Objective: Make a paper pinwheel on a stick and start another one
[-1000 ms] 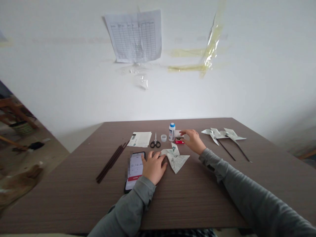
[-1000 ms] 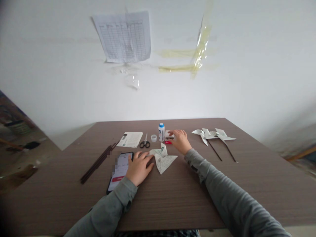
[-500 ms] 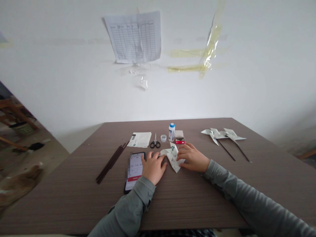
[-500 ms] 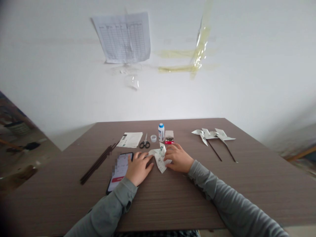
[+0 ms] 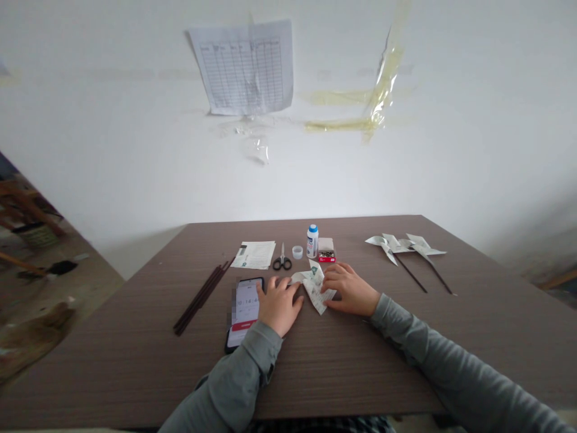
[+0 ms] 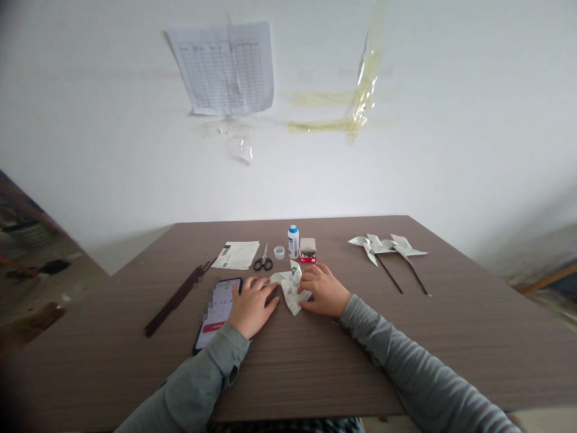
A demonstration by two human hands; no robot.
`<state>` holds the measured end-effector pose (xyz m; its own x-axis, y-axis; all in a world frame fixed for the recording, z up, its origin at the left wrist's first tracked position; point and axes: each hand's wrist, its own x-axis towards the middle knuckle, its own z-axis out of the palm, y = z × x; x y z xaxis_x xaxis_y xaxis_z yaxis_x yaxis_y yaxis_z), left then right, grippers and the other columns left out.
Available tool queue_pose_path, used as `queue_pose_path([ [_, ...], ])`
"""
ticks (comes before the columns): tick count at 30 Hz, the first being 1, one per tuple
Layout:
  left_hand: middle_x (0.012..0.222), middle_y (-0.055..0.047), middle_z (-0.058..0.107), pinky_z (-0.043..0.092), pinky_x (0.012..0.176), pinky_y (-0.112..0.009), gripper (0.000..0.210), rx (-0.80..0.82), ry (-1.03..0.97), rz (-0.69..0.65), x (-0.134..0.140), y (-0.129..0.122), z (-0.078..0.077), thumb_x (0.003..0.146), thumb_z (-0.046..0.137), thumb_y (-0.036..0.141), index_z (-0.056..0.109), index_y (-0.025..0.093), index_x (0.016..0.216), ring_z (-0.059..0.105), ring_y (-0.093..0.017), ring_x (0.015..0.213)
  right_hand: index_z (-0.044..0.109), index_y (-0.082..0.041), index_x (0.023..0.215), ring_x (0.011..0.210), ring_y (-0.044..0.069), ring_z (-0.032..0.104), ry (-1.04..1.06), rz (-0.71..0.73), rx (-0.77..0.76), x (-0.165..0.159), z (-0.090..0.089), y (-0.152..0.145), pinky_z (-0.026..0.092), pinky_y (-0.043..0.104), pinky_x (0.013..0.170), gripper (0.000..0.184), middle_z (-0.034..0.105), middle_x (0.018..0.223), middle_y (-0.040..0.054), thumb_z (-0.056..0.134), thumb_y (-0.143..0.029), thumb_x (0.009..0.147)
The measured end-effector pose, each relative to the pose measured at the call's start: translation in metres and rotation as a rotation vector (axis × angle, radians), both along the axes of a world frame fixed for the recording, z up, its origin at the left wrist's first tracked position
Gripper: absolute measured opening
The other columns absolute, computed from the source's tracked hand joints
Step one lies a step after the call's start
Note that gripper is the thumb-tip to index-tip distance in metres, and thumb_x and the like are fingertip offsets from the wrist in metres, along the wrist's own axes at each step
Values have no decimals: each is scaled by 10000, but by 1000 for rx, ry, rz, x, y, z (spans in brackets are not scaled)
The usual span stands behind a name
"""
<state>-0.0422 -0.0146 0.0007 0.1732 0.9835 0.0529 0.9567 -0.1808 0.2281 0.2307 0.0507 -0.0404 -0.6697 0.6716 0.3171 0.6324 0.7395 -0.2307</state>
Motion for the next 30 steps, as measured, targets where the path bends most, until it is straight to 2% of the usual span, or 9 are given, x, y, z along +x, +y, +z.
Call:
queue_pose_path([
  [4,1753,-127,857,416,1494,-973,454,15,-16,2,0,0,2,1193,794,261,960,392,1595,660,-508,1705,1007,-337,1175,1494,410,817,-6,0,-12,0,1,1,550,671,1452,145,979,1356,104,1011,-378,1036],
  [9,1804,-127,834,390,1517,-973,467,-10,-7,15,2,-2,4,1212,797,259,942,378,1639,647,-517,1752,1013,-340,1184,1507,407,824,-1,6,-7,2,-2,4,535,683,1478,157,981,1386,108,1034,-386,1036],
  [17,1785,-138,841,407,1497,-980,456,24,-13,-8,-2,1,-6,1214,791,268,935,361,1636,656,-522,1720,1006,-371,1178,1536,402,814,22,26,-18,4,-8,9,472,706,1523,144,997,1313,67,1046,-359,1040],
  [21,1753,-133,861,433,1498,-925,455,60,-34,-16,-3,2,-9,1193,785,264,945,352,1609,652,-513,1693,1001,-367,1209,1553,394,804,10,38,-2,5,-10,10,445,710,1536,147,997,1337,69,995,-311,1074],
  [26,1779,-127,853,416,1490,-981,464,19,-4,5,0,1,-5,1189,793,268,952,381,1610,665,-528,1720,988,-333,1292,1528,364,810,15,47,89,7,-15,11,481,687,1506,225,976,1440,105,936,-263,1085],
  [30,1797,-114,848,422,1493,-982,477,11,9,6,2,0,-1,1202,786,269,942,397,1634,660,-525,1738,980,-333,1357,1542,354,811,-8,38,112,8,-17,10,473,698,1516,401,982,1438,102,828,-124,1050],
])
